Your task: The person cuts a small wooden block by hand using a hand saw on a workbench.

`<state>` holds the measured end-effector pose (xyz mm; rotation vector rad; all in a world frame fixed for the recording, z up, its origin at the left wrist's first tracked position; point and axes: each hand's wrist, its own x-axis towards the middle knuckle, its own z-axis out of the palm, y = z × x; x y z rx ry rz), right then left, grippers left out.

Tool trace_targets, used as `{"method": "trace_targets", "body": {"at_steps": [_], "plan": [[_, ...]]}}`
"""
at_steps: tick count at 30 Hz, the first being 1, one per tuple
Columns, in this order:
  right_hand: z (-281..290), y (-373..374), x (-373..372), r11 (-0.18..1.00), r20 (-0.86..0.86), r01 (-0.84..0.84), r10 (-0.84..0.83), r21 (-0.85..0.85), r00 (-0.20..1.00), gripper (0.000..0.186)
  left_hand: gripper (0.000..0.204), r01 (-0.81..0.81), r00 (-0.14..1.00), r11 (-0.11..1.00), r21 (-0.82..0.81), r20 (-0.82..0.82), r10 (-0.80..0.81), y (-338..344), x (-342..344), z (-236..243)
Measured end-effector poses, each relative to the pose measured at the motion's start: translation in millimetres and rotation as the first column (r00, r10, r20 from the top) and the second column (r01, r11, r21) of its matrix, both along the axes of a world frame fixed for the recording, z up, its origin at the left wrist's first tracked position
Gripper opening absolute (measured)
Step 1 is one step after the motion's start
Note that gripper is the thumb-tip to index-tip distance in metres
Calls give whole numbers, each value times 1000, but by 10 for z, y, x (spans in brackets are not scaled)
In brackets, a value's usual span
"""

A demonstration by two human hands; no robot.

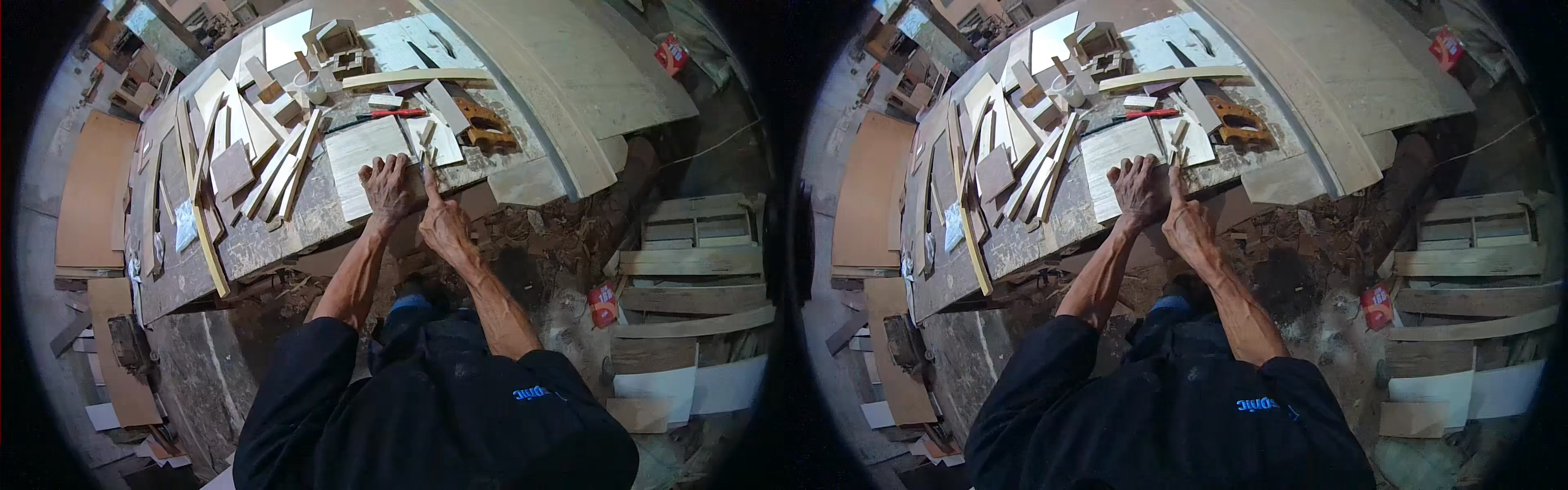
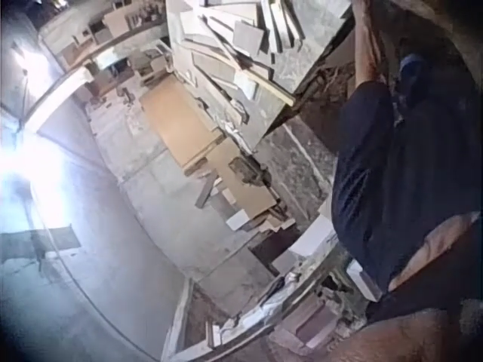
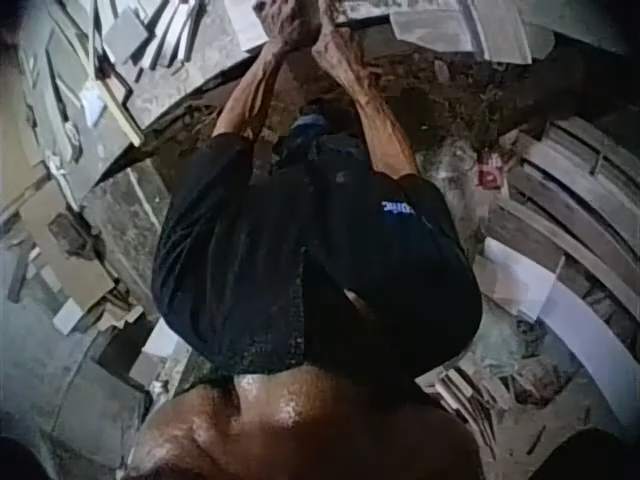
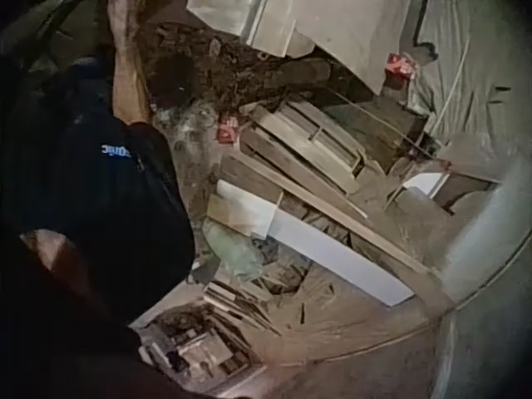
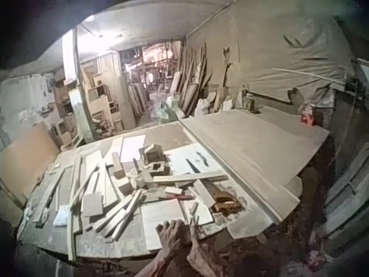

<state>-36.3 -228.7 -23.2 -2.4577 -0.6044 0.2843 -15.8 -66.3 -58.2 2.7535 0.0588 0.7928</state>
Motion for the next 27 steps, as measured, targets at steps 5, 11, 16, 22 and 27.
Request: {"method": "trace_targets", "body": {"at_steps": [5, 11, 16, 22, 27], "plan": [[150, -112, -289, 998, -126, -33, 38, 45, 991, 91, 42, -14, 1000, 999, 49, 27, 13, 171, 13, -139], [-93, 97, 92, 1000, 31, -13, 14, -24, 999, 94, 39, 8, 1000, 1000, 6, -21, -8, 77, 74, -41], [-6, -54, -257, 992, 70, -38, 30, 119, 997, 92, 48, -35, 999, 996, 86, -34, 38, 284, 91, -182], [-74, 80, 42, 998, 70, 0, -4, 65, 998, 90, 46, -6, 997, 1000, -29, -74, 4, 249, 181, -95], [-50, 28, -146, 999, 13, -29, 29, 15, 999, 89, 39, -39, 980, 999, -25, -195, 34, 441, 297, -158]]}}
